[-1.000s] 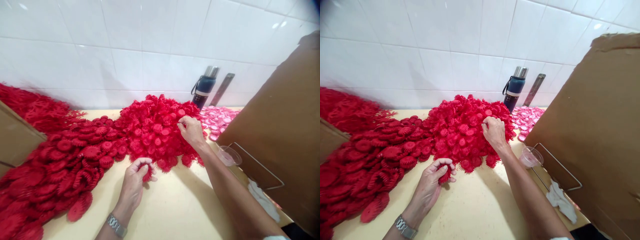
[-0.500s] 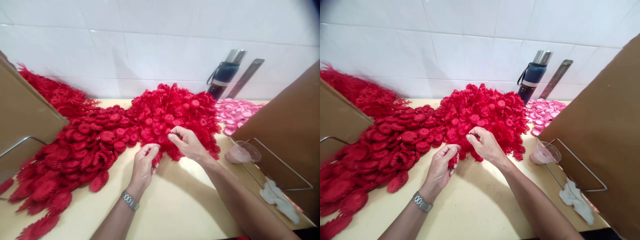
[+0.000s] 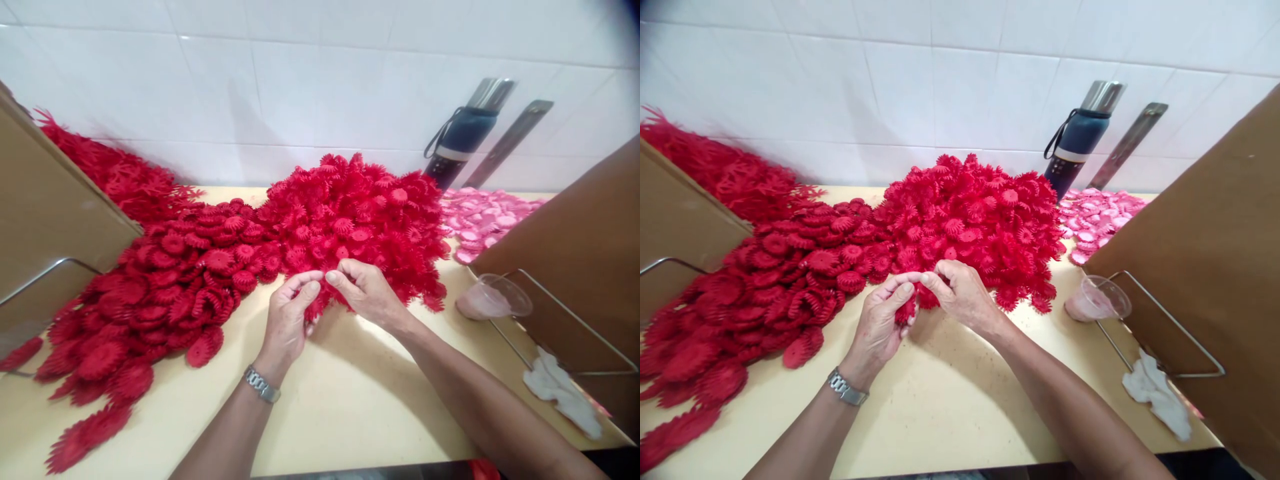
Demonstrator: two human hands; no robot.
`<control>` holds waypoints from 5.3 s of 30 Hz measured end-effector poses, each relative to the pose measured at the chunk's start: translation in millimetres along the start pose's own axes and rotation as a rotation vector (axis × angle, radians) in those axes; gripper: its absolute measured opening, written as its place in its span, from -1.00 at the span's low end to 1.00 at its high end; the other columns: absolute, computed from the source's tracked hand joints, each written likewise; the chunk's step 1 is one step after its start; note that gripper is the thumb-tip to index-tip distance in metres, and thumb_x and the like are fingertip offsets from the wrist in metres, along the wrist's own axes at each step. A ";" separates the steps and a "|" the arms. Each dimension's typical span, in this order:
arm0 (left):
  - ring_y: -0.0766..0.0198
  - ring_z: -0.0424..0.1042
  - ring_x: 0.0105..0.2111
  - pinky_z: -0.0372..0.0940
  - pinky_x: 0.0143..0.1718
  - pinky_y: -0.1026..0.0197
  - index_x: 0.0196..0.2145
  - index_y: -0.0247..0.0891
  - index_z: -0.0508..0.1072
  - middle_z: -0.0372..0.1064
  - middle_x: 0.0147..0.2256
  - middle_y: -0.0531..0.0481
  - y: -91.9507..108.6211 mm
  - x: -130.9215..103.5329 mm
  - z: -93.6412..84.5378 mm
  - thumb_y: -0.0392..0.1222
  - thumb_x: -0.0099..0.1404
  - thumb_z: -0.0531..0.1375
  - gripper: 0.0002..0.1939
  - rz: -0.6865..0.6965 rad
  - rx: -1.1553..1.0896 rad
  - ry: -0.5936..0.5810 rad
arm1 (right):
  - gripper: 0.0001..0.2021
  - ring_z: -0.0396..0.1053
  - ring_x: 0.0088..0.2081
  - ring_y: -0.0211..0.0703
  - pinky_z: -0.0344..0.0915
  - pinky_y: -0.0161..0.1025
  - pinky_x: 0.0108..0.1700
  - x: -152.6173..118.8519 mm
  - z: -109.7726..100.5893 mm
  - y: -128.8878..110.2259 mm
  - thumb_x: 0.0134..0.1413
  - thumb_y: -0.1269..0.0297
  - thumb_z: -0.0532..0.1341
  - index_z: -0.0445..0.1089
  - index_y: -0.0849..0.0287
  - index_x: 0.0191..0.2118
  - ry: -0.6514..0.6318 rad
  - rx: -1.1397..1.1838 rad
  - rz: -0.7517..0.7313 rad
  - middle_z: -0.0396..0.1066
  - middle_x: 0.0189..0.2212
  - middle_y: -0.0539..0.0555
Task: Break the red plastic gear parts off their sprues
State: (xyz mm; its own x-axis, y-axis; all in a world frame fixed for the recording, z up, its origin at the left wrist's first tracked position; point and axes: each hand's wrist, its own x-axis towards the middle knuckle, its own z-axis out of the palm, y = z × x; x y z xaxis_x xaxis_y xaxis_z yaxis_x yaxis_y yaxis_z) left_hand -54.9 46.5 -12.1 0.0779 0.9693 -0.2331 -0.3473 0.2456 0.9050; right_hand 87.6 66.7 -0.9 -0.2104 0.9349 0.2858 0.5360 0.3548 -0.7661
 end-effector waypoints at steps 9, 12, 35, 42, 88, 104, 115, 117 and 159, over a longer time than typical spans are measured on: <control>0.51 0.05 -0.73 -0.06 -0.74 0.41 -0.56 -0.29 0.42 0.18 -0.69 0.19 -7.1 3.2 -0.2 -0.17 -0.05 0.27 -0.86 0.124 0.168 0.083 | -0.59 -0.04 -0.60 -0.39 -0.09 -0.38 -0.57 -1.8 3.9 -5.4 0.09 0.08 0.09 -0.01 0.17 -0.64 -0.002 0.068 0.035 -0.04 -0.67 -0.11; 0.51 -0.01 -0.77 -0.16 -0.78 0.41 -0.55 -0.26 0.35 0.10 -0.73 0.23 -5.0 5.4 -1.4 -0.17 -0.07 0.27 -0.83 0.029 0.053 0.168 | -0.57 -0.08 -0.61 -0.38 -0.11 -0.36 -0.58 9.4 -15.9 0.1 0.13 0.06 0.05 -0.08 0.16 -0.63 0.166 0.024 0.024 -0.09 -0.67 -0.11; 0.46 0.12 -0.72 0.01 -0.77 0.41 -0.42 -0.29 0.40 0.22 -0.64 0.15 -10.0 6.0 -1.5 -0.10 0.02 0.26 -0.78 0.080 0.079 0.093 | -0.84 0.29 -0.42 -0.22 0.24 -0.28 -0.33 37.6 -59.5 9.2 0.08 0.41 0.06 0.36 0.23 -0.25 0.294 -0.199 -0.113 0.36 -0.44 0.05; 0.43 0.21 -0.70 0.04 -0.77 0.40 -0.49 -0.32 0.33 0.22 -0.63 0.13 -7.6 4.8 1.7 -0.10 0.05 0.25 -0.77 0.011 -0.084 0.032 | -0.84 0.31 -0.29 -0.16 0.23 -0.21 -0.20 20.2 -44.6 2.1 0.06 0.28 0.17 0.40 0.19 -0.24 0.210 -0.210 -0.094 0.39 -0.35 0.07; 0.48 0.18 -0.79 -0.02 -0.81 0.44 -0.50 -0.31 0.30 0.23 -0.67 0.15 -10.0 3.8 2.4 0.02 0.01 0.26 -0.67 -0.056 -0.041 -0.082 | -0.89 0.18 -0.61 -0.35 0.08 -0.40 -0.58 -2.0 -2.7 -7.4 0.05 0.36 0.10 0.23 0.19 -0.47 -0.171 0.226 0.077 0.22 -0.66 -0.09; 0.38 0.25 -0.76 0.09 -0.75 0.34 -0.45 -0.29 0.28 0.24 -0.67 0.11 -17.6 11.1 -8.4 -0.25 -0.16 0.23 -0.74 -0.036 -0.284 0.033 | -0.74 0.32 -0.22 0.09 0.22 -0.01 -0.18 61.1 -26.4 43.2 0.11 0.08 0.01 0.39 0.00 -0.25 0.317 -0.711 -0.526 0.40 -0.27 0.20; 0.53 0.10 -0.78 -0.10 -0.78 0.44 -0.49 -0.27 0.26 0.19 -0.69 0.19 -1.6 3.6 -3.9 -0.13 -0.02 0.26 -0.76 0.059 -0.152 -0.011 | -0.73 0.36 -0.43 -0.18 0.30 -0.24 -0.37 11.5 -1.8 -19.0 0.12 0.09 0.09 0.35 0.19 -0.41 -0.208 0.218 0.031 0.40 -0.48 0.06; 0.54 0.08 -0.77 -0.08 -0.78 0.45 -0.49 -0.29 0.28 0.19 -0.69 0.19 -2.1 3.7 -2.4 -0.11 -0.01 0.27 -0.75 0.072 -0.133 -0.024 | -0.71 0.33 -0.48 -0.22 0.29 -0.27 -0.41 8.5 1.9 -17.0 0.10 0.06 0.11 0.32 0.21 -0.40 -0.237 0.353 0.105 0.38 -0.52 0.03; 0.49 0.14 -0.77 -0.01 -0.77 0.42 -0.39 -0.31 0.42 0.21 -0.70 0.17 -14.1 7.4 -4.1 -0.11 0.05 0.25 -0.78 0.153 0.184 0.035 | -0.93 0.16 -0.54 -0.40 0.09 -0.41 -0.51 5.0 -11.6 -0.6 -0.04 0.40 0.16 0.26 0.23 -0.35 -0.211 0.497 0.112 0.23 -0.56 -0.10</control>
State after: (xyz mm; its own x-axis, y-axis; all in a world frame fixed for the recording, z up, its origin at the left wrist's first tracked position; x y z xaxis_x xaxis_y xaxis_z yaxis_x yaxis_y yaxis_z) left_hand -53.2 50.1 -28.0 0.0039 0.9953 -0.0971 -0.1764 0.0963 0.9796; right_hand 95.7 71.3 7.7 -0.3614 0.9266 0.1041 0.1246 0.1586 -0.9795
